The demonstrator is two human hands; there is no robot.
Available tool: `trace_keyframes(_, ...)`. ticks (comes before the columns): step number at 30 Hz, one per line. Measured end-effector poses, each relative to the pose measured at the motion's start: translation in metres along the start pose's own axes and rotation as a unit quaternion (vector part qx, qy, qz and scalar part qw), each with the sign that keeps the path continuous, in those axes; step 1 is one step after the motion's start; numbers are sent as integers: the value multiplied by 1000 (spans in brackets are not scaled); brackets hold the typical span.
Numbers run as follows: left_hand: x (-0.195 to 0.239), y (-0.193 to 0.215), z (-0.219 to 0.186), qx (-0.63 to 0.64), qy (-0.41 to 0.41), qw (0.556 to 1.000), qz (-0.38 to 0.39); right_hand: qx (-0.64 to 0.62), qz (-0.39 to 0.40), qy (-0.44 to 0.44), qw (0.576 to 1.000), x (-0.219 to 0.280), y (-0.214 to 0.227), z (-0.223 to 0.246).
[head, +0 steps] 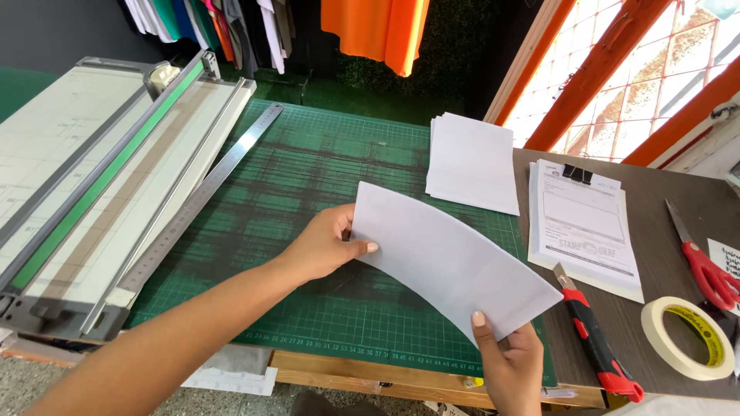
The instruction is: Organizing and cutting printed forms using a paper trimmer and a utility knife
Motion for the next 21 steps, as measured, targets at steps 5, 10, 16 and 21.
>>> trace_keyframes(5, -33, 6, -9, -145, 43, 987, 50, 93, 37, -77, 992, -15, 0, 18)
trace_keyframes(10, -128, 23, -14, -268, -119, 956, -19, 56, 74, -184, 979, -62, -27, 39)
trace_keyframes(16, -276, 55, 8, -211, -44, 959, -183, -280, -34, -211, 936, -147, -82, 43)
trace_keyframes(21, -340, 17, 40, -334, 81, 937, -53, -381, 5, -244, 892, -204, -108, -16)
Point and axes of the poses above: each hand's wrist, its own x-axis away from the middle knuckle, its own y-axis out of the back of the hand, z = x × y, the point moved 5 cm from there along -x, towards the middle knuckle, and after that the axes turned 11 degrees about -x, right-handed, at the moved point
